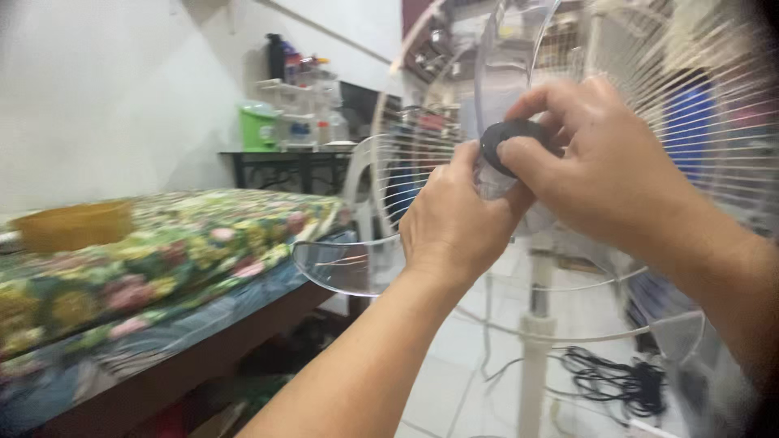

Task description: The person disassembles a standing electric fan by removing the front grille, unscrewing the central hub, detaching the fan blades, and then separating the motor housing from the stand. The components are placed on the floor as they are removed.

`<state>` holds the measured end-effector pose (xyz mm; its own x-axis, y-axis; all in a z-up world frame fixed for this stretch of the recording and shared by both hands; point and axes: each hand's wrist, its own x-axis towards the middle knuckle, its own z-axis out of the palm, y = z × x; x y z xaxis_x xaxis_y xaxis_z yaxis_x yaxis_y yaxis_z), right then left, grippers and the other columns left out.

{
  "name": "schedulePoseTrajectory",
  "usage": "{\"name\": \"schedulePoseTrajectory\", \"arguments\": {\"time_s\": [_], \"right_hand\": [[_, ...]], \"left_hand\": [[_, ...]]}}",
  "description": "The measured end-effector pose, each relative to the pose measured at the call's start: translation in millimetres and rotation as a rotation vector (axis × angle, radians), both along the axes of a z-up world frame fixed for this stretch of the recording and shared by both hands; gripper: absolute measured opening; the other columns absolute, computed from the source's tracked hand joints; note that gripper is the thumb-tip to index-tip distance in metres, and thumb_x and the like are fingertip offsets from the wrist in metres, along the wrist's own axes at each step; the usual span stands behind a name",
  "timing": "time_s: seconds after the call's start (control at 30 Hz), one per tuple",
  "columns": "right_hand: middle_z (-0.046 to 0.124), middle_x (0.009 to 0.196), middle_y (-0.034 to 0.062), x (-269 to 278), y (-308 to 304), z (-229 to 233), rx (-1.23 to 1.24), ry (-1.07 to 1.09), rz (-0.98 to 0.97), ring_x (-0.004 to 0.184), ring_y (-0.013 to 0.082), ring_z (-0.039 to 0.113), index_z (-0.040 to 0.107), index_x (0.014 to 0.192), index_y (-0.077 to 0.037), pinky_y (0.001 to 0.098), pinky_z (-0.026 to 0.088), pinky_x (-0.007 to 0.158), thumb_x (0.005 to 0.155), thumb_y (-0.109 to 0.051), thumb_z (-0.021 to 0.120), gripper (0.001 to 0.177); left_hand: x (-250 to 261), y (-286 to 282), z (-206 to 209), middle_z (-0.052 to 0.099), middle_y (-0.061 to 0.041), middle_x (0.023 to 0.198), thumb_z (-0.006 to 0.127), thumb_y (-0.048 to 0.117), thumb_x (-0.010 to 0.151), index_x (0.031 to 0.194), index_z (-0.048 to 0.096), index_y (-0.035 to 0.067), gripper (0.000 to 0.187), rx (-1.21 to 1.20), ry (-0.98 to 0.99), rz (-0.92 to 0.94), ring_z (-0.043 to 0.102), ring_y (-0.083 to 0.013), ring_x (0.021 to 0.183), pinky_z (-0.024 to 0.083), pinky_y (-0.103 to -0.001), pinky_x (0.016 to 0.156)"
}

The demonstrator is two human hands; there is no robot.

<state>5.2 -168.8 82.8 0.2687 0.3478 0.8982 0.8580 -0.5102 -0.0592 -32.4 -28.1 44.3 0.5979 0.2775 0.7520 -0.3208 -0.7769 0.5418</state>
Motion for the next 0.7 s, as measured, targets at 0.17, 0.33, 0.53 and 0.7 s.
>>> {"name": "schedulePoseTrajectory", "arguments": {"time_s": [0.17, 0.33, 0.53, 0.7], "right_hand": [[0.055, 0.106, 0.0145, -28, 52, -14, -0.042, -0.056, 0.125, 0.094, 0.0245, 0.057, 0.071, 0.115, -0.008, 0.0377, 0.05, 0.075, 0.084, -0.028, 0.068, 0.037], [0.054, 0.105, 0.0147, -58, 113, -28, -0.044, -0.002, 0.245, 0.09, 0.0261, 0.057, 0.07, 0.119, -0.008, 0.0375, 0.05, 0.075, 0.086, -0.029, 0.069, 0.039], [0.058, 0.102, 0.0166, -97, 189, -65, -0.09, 0.037, 0.432, 0.098, 0.0273, 0.058, 0.07, 0.118, -0.006, 0.0384, 0.05, 0.081, 0.087, -0.026, 0.069, 0.037], [0.058, 0.102, 0.0182, -131, 251, -127, -0.118, 0.123, 0.624, 0.094, 0.0307, 0.059, 0.07, 0.117, -0.006, 0.0399, 0.051, 0.082, 0.085, -0.027, 0.07, 0.038]], "left_hand": [[-42, 50, -5, 0.077, -0.011, 0.104, 0.067, 0.058, 0.077, 0.125, 0.066, 0.022, 0.059, 0.007, 0.031, 0.123, 0.072, -0.0344, 0.103, 0.054, -0.05, 0.082], [-90, 105, -15, 0.076, -0.012, 0.108, 0.067, 0.058, 0.076, 0.126, 0.064, 0.023, 0.062, -0.01, 0.084, 0.261, 0.07, -0.0358, 0.106, 0.053, -0.051, 0.084], [-160, 163, -48, 0.077, -0.011, 0.109, 0.068, 0.059, 0.074, 0.123, 0.066, 0.023, 0.061, -0.065, 0.191, 0.438, 0.071, -0.034, 0.107, 0.053, -0.049, 0.088], [-219, 205, -107, 0.074, -0.014, 0.112, 0.07, 0.06, 0.072, 0.13, 0.064, 0.028, 0.067, -0.123, 0.315, 0.664, 0.067, -0.0377, 0.11, 0.051, -0.051, 0.09]]}}
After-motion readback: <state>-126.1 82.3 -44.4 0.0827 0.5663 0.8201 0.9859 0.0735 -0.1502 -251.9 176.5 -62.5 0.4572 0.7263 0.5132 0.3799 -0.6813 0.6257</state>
